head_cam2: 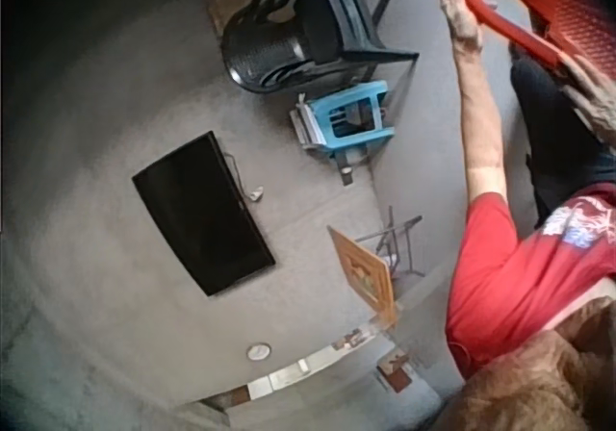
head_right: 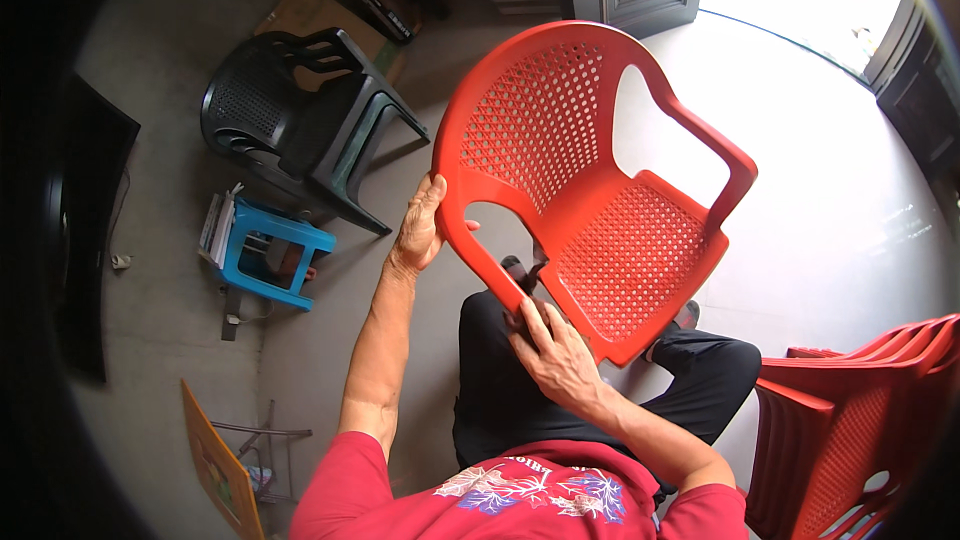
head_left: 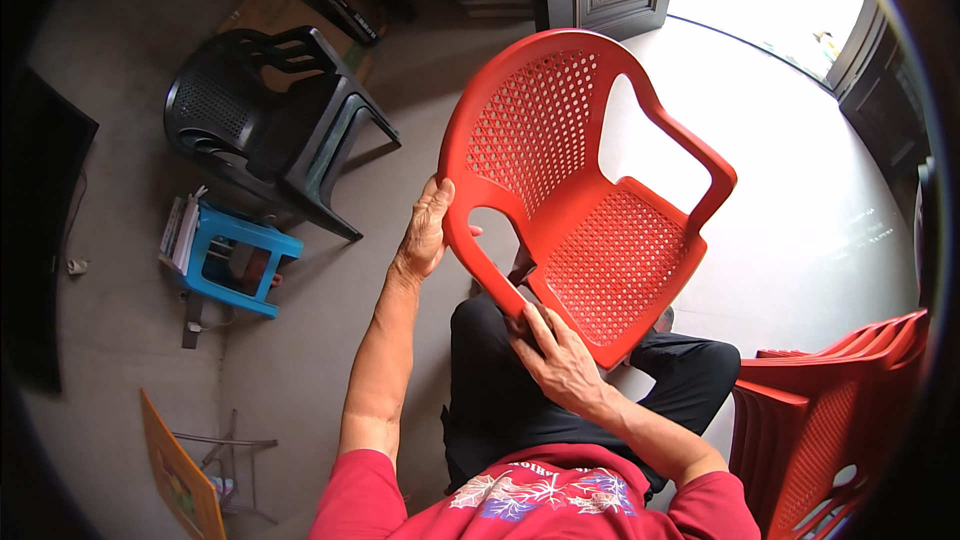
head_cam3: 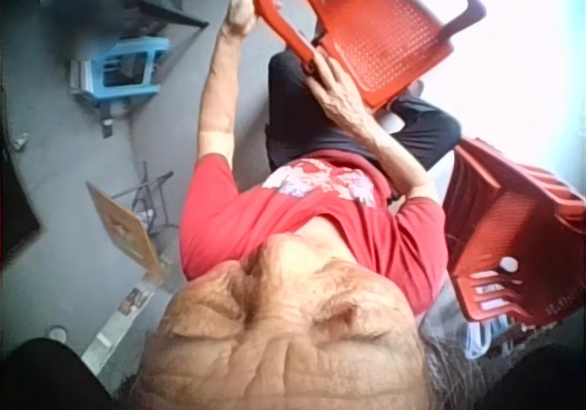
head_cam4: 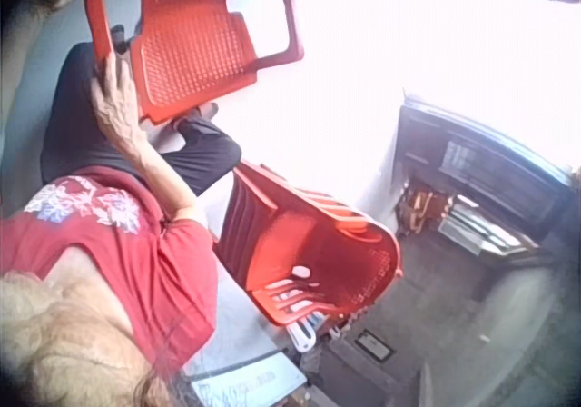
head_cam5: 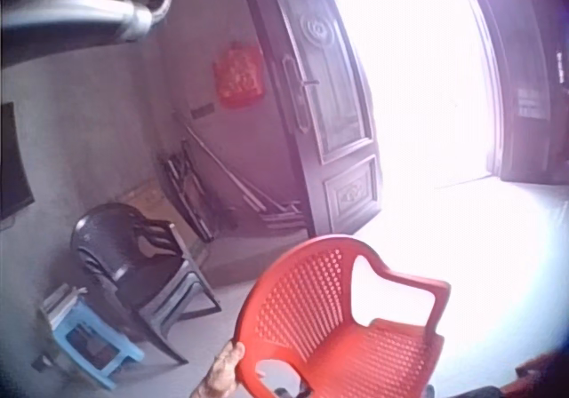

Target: The person wipes a red plastic chair with a dark cloth, cleaning the seat, backrest, armrests, and legs. The person turns the chair over to clean the underside and then sets it upright before moving to another chair.

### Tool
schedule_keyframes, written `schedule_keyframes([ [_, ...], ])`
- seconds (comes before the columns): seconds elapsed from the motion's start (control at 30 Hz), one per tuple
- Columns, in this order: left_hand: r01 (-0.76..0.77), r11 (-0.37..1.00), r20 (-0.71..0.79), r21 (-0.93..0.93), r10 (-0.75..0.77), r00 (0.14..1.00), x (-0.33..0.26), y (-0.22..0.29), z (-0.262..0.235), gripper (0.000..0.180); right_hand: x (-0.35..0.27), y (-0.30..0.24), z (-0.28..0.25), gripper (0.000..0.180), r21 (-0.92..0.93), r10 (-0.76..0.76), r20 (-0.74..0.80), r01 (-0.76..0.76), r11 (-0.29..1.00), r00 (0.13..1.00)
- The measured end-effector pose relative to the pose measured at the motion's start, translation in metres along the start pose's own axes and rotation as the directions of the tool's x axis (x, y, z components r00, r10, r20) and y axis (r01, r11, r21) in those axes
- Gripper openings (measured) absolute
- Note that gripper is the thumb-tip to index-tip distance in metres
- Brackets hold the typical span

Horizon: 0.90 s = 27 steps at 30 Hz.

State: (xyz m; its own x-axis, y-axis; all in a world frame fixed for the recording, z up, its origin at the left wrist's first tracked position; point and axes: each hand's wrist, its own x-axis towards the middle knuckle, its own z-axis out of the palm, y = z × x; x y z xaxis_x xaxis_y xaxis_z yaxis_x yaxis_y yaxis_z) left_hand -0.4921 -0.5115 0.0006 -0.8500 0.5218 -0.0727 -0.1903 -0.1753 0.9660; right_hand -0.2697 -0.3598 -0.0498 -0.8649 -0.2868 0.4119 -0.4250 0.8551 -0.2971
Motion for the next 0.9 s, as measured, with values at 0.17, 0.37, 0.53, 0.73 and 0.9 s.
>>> schedule_keyframes([
  [0.17,0.013,0.999,0.005,-0.046,-0.013,1.000,-0.005,-0.002,0.004,0.042,0.044,0.014,-0.005,0.038,0.517,0.302,-0.170,-0.176,0.838,0.938],
  [0.37,0.150,0.732,0.364,-0.665,0.143,0.920,0.006,-0.032,-0.014,0.075,0.135,0.016,0.054,0.059,0.431,0.145,-0.359,0.026,0.902,0.922],
  [0.53,-0.083,0.673,-0.001,-0.735,0.121,0.993,-0.015,-0.050,-0.016,0.086,0.174,0.031,0.058,0.041,0.173,-0.038,-0.494,0.141,0.975,0.868],
  [0.73,-0.140,0.906,-0.183,-0.400,0.071,0.981,-0.019,-0.046,0.017,0.075,0.247,0.073,0.019,0.030,0.097,-0.051,-0.570,0.129,0.987,0.820],
  [0.9,-0.093,0.970,-0.489,0.223,0.194,0.850,-0.012,-0.040,0.039,0.027,0.299,0.146,-0.003,0.016,0.073,0.023,-0.640,0.032,0.997,0.768],
])
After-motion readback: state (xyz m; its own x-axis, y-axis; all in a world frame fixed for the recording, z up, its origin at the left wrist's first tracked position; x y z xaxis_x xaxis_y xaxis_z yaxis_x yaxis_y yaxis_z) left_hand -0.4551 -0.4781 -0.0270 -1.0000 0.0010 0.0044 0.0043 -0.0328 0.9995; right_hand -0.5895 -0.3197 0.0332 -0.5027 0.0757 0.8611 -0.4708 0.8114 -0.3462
